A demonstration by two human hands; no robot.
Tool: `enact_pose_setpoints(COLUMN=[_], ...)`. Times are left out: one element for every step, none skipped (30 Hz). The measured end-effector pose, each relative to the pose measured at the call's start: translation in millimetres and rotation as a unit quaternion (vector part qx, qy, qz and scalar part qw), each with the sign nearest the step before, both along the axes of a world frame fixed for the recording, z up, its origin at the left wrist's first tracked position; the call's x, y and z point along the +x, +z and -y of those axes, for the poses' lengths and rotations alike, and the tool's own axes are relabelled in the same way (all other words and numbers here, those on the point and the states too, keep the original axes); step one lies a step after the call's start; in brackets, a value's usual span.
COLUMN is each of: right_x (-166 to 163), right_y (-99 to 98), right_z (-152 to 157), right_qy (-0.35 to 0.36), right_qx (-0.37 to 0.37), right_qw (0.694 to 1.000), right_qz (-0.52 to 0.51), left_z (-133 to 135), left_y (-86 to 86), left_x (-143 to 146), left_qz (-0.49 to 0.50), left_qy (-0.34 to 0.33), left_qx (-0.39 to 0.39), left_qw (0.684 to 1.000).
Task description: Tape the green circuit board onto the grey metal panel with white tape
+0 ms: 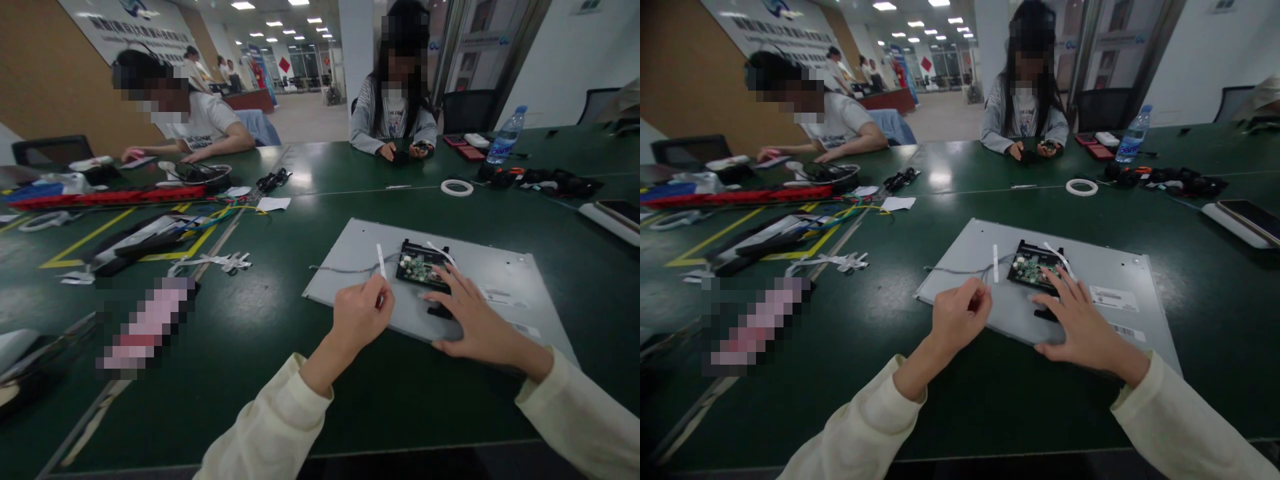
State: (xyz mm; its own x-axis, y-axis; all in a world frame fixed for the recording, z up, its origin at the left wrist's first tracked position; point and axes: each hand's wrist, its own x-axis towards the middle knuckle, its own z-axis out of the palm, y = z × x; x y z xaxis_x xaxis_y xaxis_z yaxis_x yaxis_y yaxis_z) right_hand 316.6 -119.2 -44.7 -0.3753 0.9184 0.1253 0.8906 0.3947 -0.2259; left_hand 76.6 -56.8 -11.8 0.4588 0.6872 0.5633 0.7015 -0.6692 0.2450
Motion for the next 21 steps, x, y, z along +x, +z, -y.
enact_pose_setpoints(right_x=[4.2, 8.6, 13.2, 17.7, 22.2, 26.6, 30.7, 34.6, 38.3, 41.8, 45.2, 48.5, 51.9, 55.4, 58.9, 62.6, 66.2, 69.9, 73.5, 77.0, 80.5], right_y=[-3.0, -6.1, -9.4, -12.6, -15.7, -18.7, -21.3, -23.5, -25.4, -27.1, -28.6, -30.0, -31.4, -32.9, -34.5, -35.9, -37.1, -37.9, -38.2, -38.0, -37.4], right_z=[-3.8, -7.4, -10.8, -13.9, -16.7, -19.1, -21.1, -22.7, -23.8, -24.5, -24.9, -25.0, -24.9, -24.8, -24.7, -24.7, -24.9, -25.2, -25.7, -26.4, -27.2], right_qy=[-0.026, -0.053, -0.079, -0.104, -0.128, -0.15, -0.172, -0.193, -0.213, -0.233, -0.251, -0.27, -0.288, -0.307, -0.326, -0.345, -0.363, -0.38, -0.394, -0.406, -0.417], right_qx=[0.008, 0.015, 0.022, 0.026, 0.028, 0.028, 0.028, 0.029, 0.03, 0.031, 0.03, 0.028, 0.025, 0.022, 0.02, 0.017, 0.012, 0.005, -0.002, -0.008, -0.013], right_qw=[1.0, 0.998, 0.997, 0.994, 0.991, 0.988, 0.984, 0.98, 0.976, 0.972, 0.967, 0.962, 0.957, 0.951, 0.944, 0.938, 0.931, 0.924, 0.919, 0.913, 0.908], right_qz=[0.004, 0.009, 0.012, 0.015, 0.019, 0.022, 0.024, 0.027, 0.029, 0.03, 0.031, 0.032, 0.033, 0.034, 0.036, 0.037, 0.038, 0.038, 0.036, 0.033, 0.029], left_z=[-0.5, -0.8, -1.0, -1.1, -1.0, -0.8, -0.6, -0.3, 0.0, 0.4, 0.7, 1.1, 1.4, 1.7, 2.0, 2.2, 2.4, 2.5, 2.6, 2.7, 2.9], left_y=[-0.8, -1.6, -2.4, -3.1, -3.7, -4.1, -4.3, -4.3, -4.3, -4.1, -3.9, -3.6, -3.3, -3.0, -2.7, -2.4, -2.2, -2.0, -1.9, -1.9, -2.0], left_x=[0.1, 0.3, 0.6, 1.0, 1.3, 1.6, 1.8, 2.0, 2.1, 2.1, 2.1, 2.0, 1.8, 1.6, 1.4, 1.2, 1.0, 0.8, 0.6, 0.4, 0.3], left_qz=[0.002, 0.002, 0.002, 0.0, -0.001, -0.002, -0.003, -0.003, -0.003, -0.003, -0.003, -0.004, -0.005, -0.007, -0.008, -0.009, -0.009, -0.01, -0.01, -0.011, -0.012], left_qy=[-0.003, -0.007, -0.012, -0.018, -0.024, -0.031, -0.038, -0.045, -0.051, -0.057, -0.062, -0.067, -0.071, -0.074, -0.077, -0.078, -0.079, -0.082, -0.085, -0.088, -0.092], left_qx=[0.006, 0.012, 0.018, 0.023, 0.026, 0.026, 0.025, 0.023, 0.02, 0.015, 0.01, 0.004, -0.001, -0.006, -0.01, -0.012, -0.014, -0.016, -0.019, -0.023, -0.027], left_qw=[1.0, 1.0, 1.0, 1.0, 0.999, 0.999, 0.999, 0.999, 0.998, 0.998, 0.998, 0.998, 0.997, 0.997, 0.997, 0.997, 0.997, 0.996, 0.996, 0.996, 0.995])
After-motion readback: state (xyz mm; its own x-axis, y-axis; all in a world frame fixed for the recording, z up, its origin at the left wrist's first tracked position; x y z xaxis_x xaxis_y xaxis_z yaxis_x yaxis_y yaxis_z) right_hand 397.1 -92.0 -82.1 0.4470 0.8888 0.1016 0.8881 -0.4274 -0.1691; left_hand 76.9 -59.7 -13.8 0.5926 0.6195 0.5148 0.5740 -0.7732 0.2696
